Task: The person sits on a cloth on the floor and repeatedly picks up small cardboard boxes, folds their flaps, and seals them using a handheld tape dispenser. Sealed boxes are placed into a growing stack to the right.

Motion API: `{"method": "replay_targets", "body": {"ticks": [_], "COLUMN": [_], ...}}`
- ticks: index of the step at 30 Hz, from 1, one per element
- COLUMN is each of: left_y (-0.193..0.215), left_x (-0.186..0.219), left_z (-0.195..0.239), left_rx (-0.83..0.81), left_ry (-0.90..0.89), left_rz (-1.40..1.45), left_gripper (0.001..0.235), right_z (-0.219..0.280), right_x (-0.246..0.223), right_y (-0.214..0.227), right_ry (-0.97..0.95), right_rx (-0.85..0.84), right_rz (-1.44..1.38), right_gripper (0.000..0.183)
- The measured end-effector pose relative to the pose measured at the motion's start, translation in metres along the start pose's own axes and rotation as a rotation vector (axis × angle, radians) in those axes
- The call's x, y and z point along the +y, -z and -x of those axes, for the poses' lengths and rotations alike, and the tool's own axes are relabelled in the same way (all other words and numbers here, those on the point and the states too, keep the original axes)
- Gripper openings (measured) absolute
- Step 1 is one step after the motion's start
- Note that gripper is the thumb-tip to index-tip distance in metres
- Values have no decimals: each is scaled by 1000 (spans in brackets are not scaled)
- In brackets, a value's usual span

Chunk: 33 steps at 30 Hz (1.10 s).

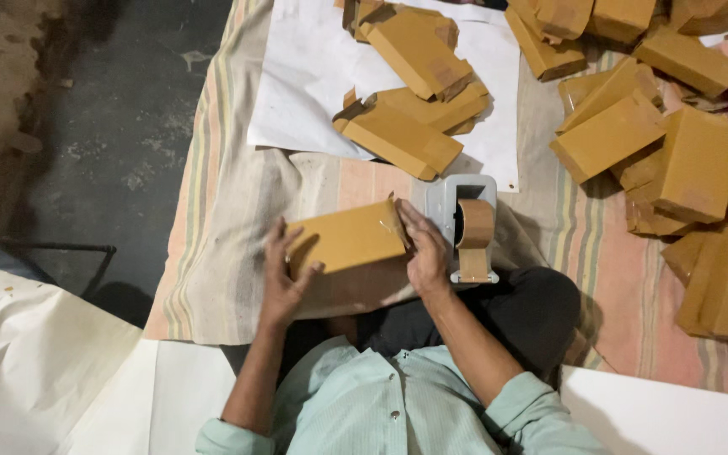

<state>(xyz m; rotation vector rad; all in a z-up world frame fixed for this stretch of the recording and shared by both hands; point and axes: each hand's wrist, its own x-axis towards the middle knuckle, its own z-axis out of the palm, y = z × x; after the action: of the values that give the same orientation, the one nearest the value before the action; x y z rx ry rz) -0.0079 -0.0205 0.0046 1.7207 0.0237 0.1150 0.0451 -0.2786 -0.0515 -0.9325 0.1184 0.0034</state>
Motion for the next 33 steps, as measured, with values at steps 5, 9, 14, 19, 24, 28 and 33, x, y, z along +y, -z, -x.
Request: {"method": "replay_targets", "body": {"ticks": [5, 9, 14, 19, 24, 28, 33], "left_y": [-22, -57, -92, -91, -90, -90, -86], "left_x": [15, 21, 19, 8, 11, 16, 15], "left_z": [8, -27, -72, -81, -91, -94, -96], "left_rx": [-248, -306, -413, -351, -342, -391, -419], "left_ry": [124, -175, -210, -298, -270, -294, -283], "left_rz": [-970, -1011, -862, -793, -830, -916, -882], "left_gripper": [126, 136, 129, 113, 90, 92, 86], "right_z": [9, 6, 2, -13, -19, -16, -6], "right_x": [15, 17, 21, 39, 56, 62, 40], "right_y": [12, 4, -3, 12, 31, 39, 21], "right_ry": [-106, 132, 71, 71, 33, -119, -146], "right_rx": [57, -187, -17, 41, 7, 109, -33], "right_rz": [282, 528, 472, 427, 408, 91, 53], "right_gripper": [55, 67, 41, 43, 48, 41, 46]}}
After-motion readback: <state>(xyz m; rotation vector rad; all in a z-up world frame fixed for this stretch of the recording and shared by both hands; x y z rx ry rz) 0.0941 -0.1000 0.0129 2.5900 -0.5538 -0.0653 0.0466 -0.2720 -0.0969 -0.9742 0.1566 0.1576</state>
